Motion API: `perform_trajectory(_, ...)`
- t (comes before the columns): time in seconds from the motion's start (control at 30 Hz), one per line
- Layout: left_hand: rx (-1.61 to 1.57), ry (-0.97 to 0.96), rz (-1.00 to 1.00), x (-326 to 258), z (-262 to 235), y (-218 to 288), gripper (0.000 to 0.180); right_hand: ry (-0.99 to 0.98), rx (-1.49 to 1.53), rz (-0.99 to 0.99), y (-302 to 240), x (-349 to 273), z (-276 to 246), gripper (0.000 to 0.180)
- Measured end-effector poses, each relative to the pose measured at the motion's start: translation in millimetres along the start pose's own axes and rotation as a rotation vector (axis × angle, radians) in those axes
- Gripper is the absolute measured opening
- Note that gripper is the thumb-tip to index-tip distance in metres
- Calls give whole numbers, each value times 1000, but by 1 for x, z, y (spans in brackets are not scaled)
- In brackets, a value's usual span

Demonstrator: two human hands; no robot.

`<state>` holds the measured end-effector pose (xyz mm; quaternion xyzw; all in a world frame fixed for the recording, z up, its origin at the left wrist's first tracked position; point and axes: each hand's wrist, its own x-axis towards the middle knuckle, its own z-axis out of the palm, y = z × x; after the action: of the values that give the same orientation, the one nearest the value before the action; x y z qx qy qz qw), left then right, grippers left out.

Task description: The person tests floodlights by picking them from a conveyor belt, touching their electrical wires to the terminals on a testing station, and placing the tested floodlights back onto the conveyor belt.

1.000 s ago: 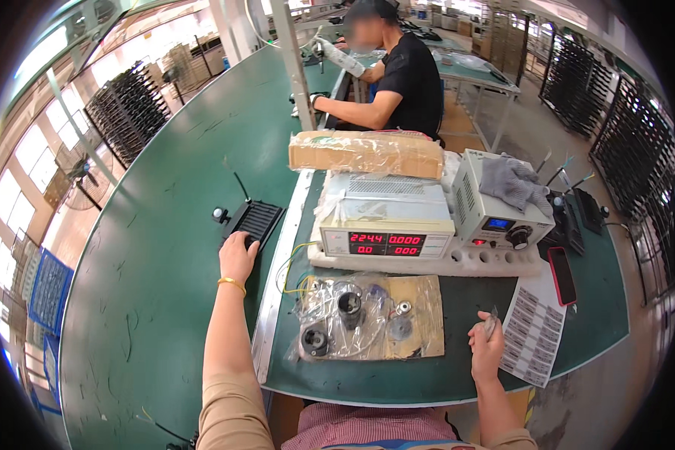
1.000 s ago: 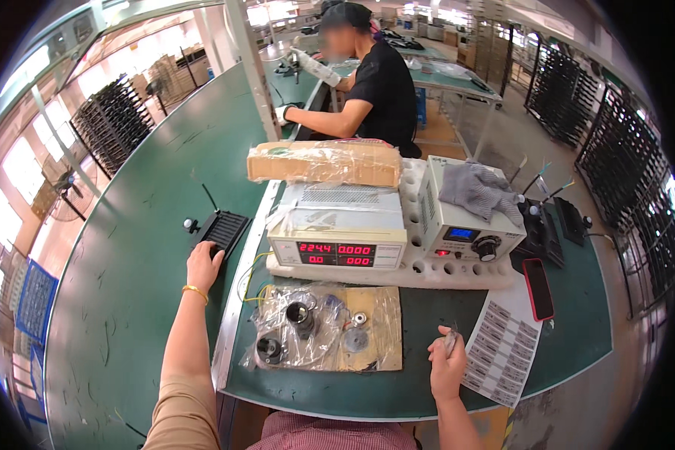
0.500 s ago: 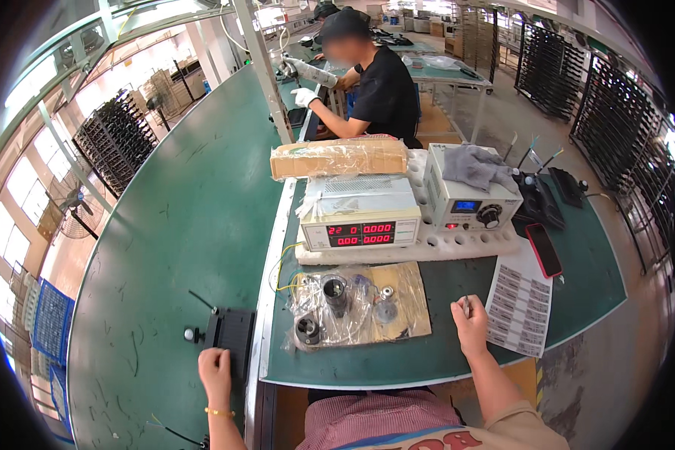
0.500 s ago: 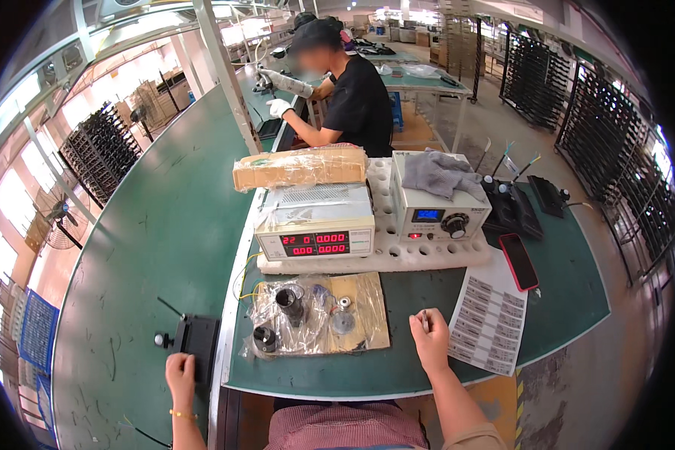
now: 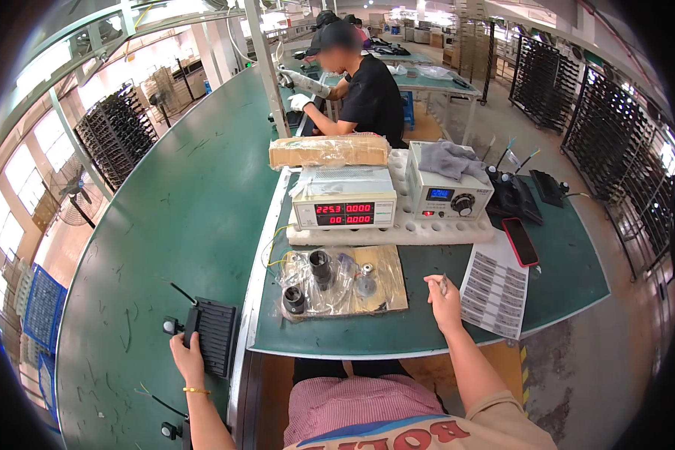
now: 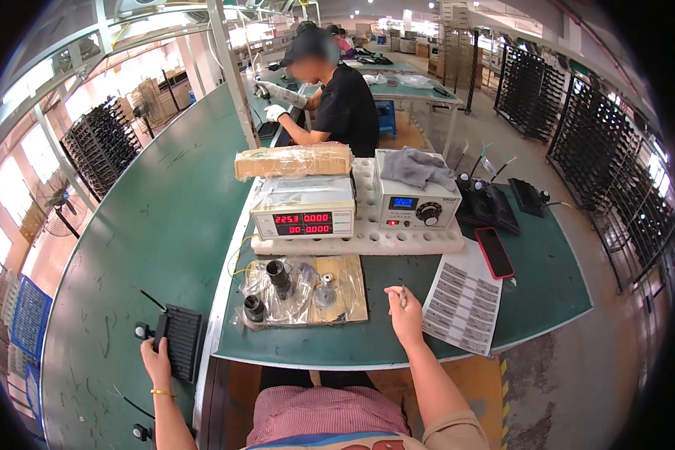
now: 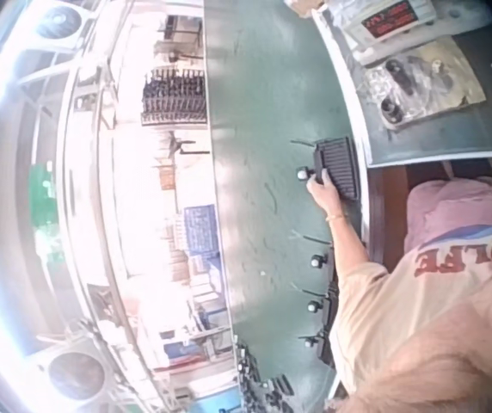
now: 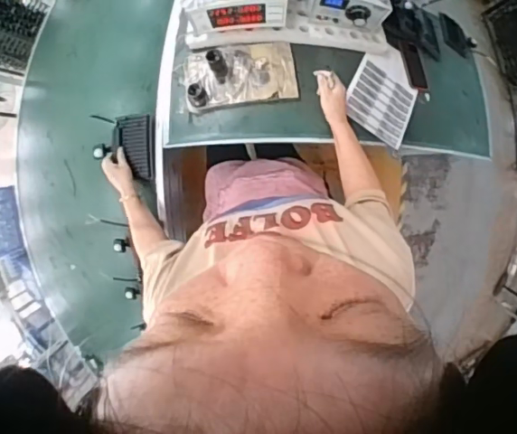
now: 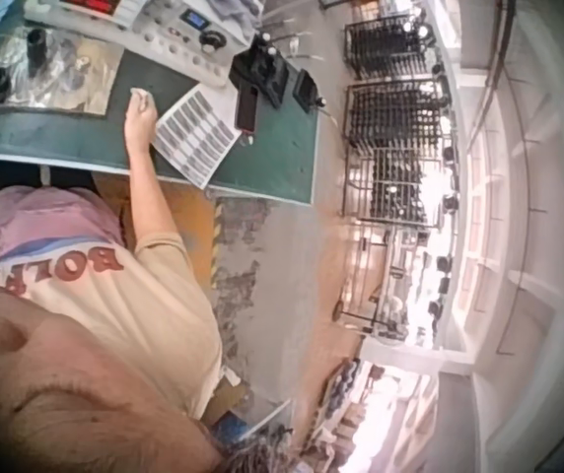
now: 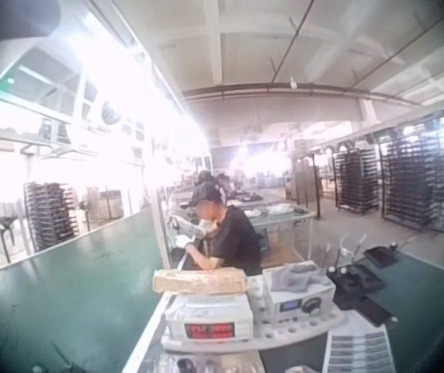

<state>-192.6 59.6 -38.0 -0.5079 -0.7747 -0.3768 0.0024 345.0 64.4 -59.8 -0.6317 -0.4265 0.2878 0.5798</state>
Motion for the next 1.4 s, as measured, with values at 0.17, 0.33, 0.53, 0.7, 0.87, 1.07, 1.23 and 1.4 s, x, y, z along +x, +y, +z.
perform_trajectory(0.17, -297, -120, 200, -32, -38, 70, 22, -183, 39, 108, -29, 6, 2, 20)
perform_trajectory(0.33, -411, -565, 476, -97, -11, 157, 32, -465, 219, 11, -94, -9, 25, 19)
perform_trajectory(0.53, -517, -824, 450, -125, 28, 203, 30, -587, 200, -8, -130, -28, 33, 24)
perform_trajectory(0.7, -467, -992, 372, -125, 38, 209, 31, -536, 222, -76, -120, -27, 38, 21)
perform_trajectory(0.87, -492, -948, 467, -125, 45, 209, 31, -419, 203, -51, -116, -20, 41, 17)
perform_trajectory(1.07, -517, -950, 493, -122, 50, 207, 32, -644, 606, 378, -115, -2, 35, 14)
perform_trajectory(1.23, -499, -897, 546, -123, 56, 207, 33, -364, 219, 48, -103, 4, 51, 11)
perform_trajectory(1.4, -435, -750, 669, -123, 70, 206, 37, -271, -250, -157, -82, 20, 63, 16)
